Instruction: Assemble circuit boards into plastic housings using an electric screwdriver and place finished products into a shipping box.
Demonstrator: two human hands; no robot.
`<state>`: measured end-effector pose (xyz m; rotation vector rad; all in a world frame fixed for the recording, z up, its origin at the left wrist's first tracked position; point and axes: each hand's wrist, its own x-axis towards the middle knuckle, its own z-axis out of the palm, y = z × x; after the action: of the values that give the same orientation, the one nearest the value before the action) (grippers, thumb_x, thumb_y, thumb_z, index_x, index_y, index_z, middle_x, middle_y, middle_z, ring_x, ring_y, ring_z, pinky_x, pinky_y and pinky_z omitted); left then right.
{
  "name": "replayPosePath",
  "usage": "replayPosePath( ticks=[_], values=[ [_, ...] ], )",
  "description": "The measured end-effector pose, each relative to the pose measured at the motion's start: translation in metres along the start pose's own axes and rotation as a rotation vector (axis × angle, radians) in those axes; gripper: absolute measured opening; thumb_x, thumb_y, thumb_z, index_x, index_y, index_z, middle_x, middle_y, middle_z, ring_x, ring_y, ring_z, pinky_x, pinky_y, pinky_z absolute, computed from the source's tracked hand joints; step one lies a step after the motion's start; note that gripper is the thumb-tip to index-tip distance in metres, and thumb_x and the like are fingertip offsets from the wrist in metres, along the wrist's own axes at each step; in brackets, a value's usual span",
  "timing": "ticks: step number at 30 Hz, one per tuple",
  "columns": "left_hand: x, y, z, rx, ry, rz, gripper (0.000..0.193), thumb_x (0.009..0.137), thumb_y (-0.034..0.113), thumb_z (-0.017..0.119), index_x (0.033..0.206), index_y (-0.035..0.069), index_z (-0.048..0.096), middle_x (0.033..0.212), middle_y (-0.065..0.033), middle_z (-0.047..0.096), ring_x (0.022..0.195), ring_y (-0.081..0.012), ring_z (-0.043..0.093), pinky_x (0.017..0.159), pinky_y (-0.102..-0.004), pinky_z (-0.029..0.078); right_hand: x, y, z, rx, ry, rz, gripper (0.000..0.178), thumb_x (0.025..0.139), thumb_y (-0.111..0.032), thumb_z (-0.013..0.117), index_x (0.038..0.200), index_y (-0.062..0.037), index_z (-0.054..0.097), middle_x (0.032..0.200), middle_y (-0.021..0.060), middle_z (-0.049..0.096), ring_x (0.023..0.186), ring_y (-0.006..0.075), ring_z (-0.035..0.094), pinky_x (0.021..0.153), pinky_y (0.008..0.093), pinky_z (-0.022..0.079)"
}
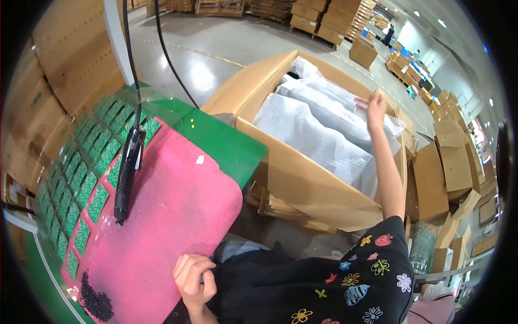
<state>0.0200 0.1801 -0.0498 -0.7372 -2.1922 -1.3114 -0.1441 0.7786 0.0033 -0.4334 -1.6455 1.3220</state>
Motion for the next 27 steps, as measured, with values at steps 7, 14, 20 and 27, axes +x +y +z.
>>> replayPosePath(
  ticks=[7,14,20,27],
  values=[
    [0.001,0.002,-0.005,0.014,0.036,-0.021,0.019,0.060,-0.009,0.056,0.074,0.002,0.060,0.070,-0.0093,0.062,0.061,-0.0265,0.059,0.056,-0.0343,0.043,-0.059,0.061,0.016,-0.757,-0.764,-0.238,0.073,0.077,-0.036,0.084,0.131,0.0003,0.049,0.119,0.0188,0.060,0.104,0.0286,0.060,0.091,0.0408,0.049],
    [-0.002,0.004,-0.004,-0.014,0.069,-0.034,0.017,0.060,-0.009,0.056,0.073,0.001,0.060,0.070,-0.0103,0.062,0.061,-0.0274,0.060,0.056,-0.0350,0.044,-0.208,0.177,0.152,-0.847,-1.274,-0.151,0.058,0.087,-0.035,0.068,0.129,0.0017,0.052,0.120,0.0244,0.061,0.100,0.0321,0.063,0.088,0.0455,0.049],
    [-0.013,0.000,-0.006,0.025,0.084,-0.074,0.011,0.064,-0.006,0.052,0.073,-0.001,0.057,0.068,-0.0126,0.058,0.061,-0.0274,0.056,0.058,-0.0349,0.045,-0.157,0.191,0.055,-0.840,-1.510,0.139,0.046,0.092,-0.034,0.057,0.115,0.0051,0.065,0.112,0.0284,0.066,0.095,0.0344,0.066,0.085,0.0476,0.049],
    [-0.004,0.003,0.003,-0.010,0.051,-0.032,0.013,0.062,-0.007,0.050,0.072,-0.002,0.056,0.066,-0.0126,0.056,0.060,-0.0258,0.053,0.058,-0.0332,0.043,-0.013,-0.046,0.016,-0.267,0.601,-0.334,0.038,0.092,-0.012,0.053,0.121,0.0112,0.046,0.122,0.0303,0.053,0.111,0.0423,0.054,0.100,0.0507,0.038]
  ],
)
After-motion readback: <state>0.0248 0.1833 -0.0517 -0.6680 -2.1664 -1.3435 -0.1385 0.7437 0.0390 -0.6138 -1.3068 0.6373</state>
